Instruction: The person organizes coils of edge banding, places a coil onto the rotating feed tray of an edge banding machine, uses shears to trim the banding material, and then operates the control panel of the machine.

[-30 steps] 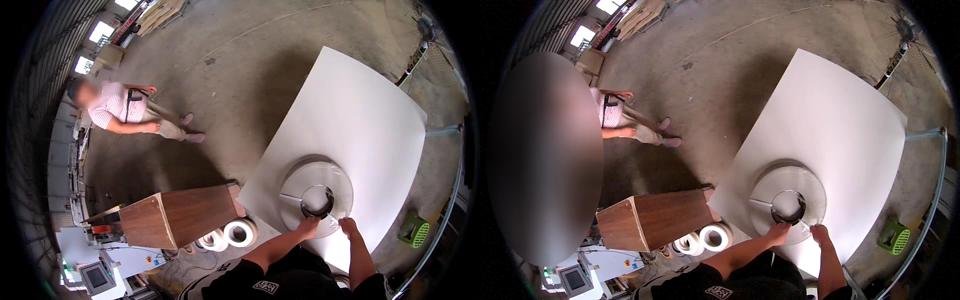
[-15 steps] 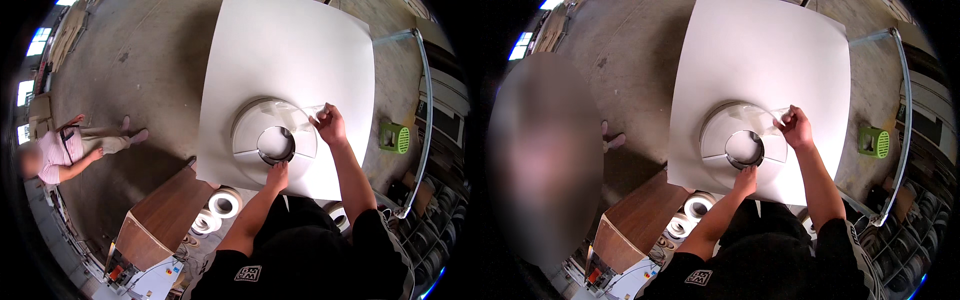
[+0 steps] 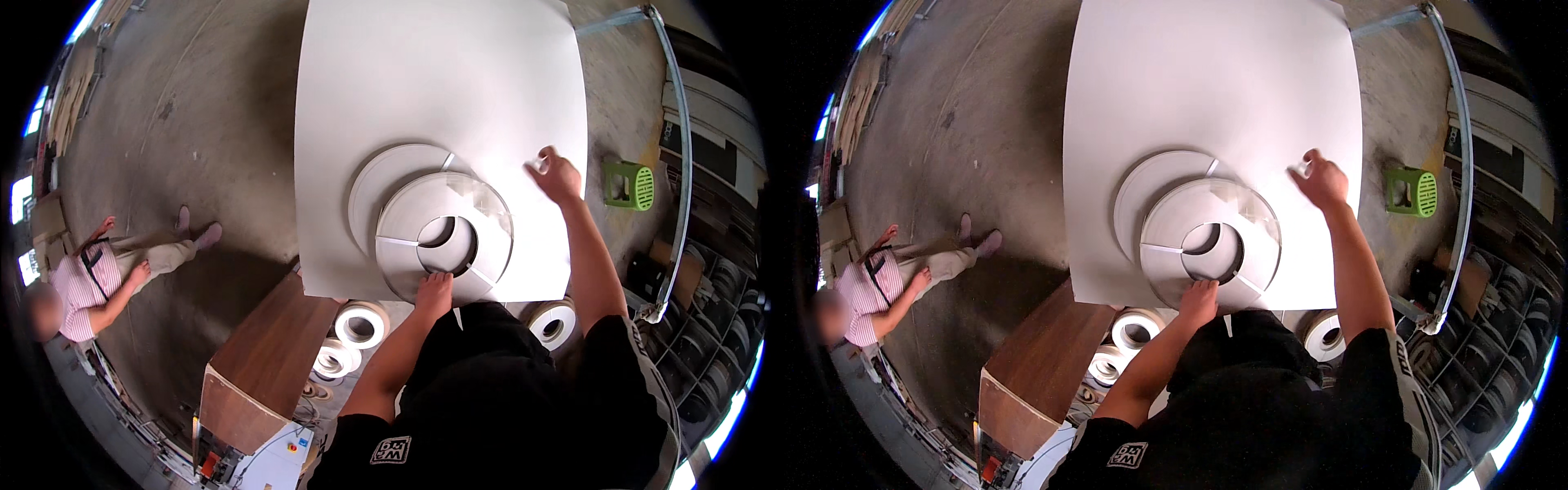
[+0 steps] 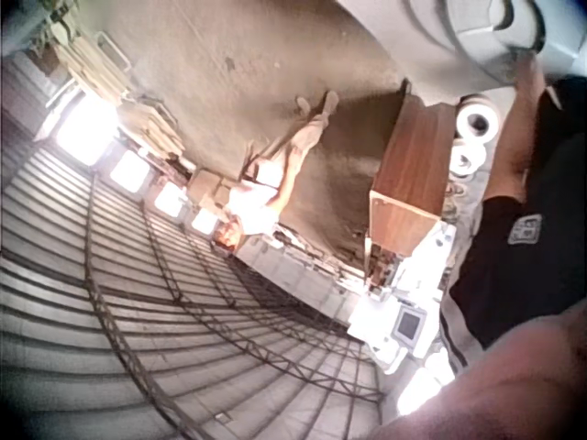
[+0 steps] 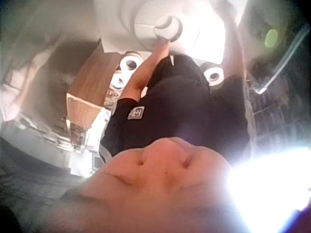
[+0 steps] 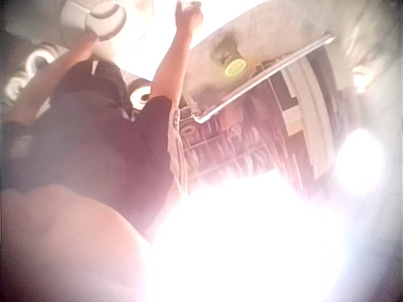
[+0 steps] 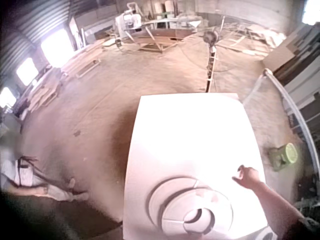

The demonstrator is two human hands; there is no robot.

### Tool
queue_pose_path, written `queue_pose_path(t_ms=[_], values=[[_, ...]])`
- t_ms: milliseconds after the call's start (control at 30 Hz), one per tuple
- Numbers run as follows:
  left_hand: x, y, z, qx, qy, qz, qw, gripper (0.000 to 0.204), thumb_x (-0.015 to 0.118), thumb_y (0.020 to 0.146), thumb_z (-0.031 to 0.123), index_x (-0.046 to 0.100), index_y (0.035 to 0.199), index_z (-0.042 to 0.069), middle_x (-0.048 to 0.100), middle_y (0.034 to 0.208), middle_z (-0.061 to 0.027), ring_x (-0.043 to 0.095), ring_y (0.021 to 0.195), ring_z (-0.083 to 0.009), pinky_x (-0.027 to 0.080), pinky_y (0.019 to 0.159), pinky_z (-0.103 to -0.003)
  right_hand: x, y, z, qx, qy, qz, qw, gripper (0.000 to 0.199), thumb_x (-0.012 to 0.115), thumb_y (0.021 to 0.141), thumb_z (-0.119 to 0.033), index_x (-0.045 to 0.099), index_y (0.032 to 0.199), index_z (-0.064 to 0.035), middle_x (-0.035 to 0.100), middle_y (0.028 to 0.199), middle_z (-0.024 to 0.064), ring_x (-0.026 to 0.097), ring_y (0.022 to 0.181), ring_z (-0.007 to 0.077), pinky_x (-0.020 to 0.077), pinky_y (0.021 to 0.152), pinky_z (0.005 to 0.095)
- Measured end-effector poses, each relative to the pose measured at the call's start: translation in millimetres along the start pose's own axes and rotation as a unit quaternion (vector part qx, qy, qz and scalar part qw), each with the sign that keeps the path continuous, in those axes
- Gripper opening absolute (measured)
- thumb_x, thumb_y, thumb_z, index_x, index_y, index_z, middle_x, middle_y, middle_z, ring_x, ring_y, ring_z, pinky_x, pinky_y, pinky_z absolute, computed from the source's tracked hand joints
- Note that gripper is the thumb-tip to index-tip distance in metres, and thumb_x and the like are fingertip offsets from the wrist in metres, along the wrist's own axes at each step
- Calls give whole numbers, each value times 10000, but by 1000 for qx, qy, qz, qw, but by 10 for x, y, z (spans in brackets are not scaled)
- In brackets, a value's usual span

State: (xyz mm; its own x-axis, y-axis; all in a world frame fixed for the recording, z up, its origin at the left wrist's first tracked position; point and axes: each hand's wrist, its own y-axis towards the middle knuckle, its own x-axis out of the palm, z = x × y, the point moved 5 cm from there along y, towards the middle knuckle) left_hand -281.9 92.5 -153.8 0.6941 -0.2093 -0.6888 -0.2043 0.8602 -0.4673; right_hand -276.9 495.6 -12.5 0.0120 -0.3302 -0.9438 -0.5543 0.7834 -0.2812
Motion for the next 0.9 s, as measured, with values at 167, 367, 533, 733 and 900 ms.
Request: queue_pose_path(t_ms=[167, 367, 533, 733, 900], values=[[51, -71, -6, -4, 5, -21, 1000, 530, 726, 777, 178, 528, 1257, 69, 626, 1147, -126, 594, 1117, -320, 462, 918, -492, 887, -618, -187, -87, -165, -268, 945, 1076, 770, 623, -751, 465, 1449, -132, 602, 1320, 92, 554, 1241, 277, 456, 1025, 437], [-48, -78, 23, -5, 16, -34, 999, 540, 737, 789, 194, 520, 1267, 72, 616, 1176, -124, 583, 1140, -315, 453, 923, -497, 1772, -951, 38, -54, -109, -334, 935, 557, 538, 916, -633, 677, 1163, -154, 716, 1110, 93, 676, 1013, 286, 516, 921, 437], [-71, -38, 51, 5, 32, -35, 999, 544, 732, 791, 180, 508, 1275, 72, 616, 1162, -134, 584, 1142, -323, 458, 921, -498, 1679, -517, 865, 8, 152, -169, 974, 455, 548, 956, -479, 741, 901, -70, 742, 927, 123, 686, 913, 298, 519, 836, 383], [-154, 91, 85, -18, 30, -4, 999, 387, 624, 805, 89, 528, 1178, 46, 621, 1074, -134, 597, 1067, -316, 467, 880, -471, 692, -340, 1104, 172, 764, 125, 610, 214, 497, 1013, -174, 644, 1083, -35, 657, 1043, 70, 612, 1012, 173, 503, 935, 366], [-218, 42, 163, 23, 52, 38, 998, 425, 632, 802, 104, 541, 1214, 48, 620, 1082, -133, 596, 1079, -318, 458, 885, -483, 212, -208, 682, 68, 921, -87, 374, 240, 505, 1010, -281, 608, 1058, -70, 670, 938, 66, 682, 872, 214, 597, 775, 379]])
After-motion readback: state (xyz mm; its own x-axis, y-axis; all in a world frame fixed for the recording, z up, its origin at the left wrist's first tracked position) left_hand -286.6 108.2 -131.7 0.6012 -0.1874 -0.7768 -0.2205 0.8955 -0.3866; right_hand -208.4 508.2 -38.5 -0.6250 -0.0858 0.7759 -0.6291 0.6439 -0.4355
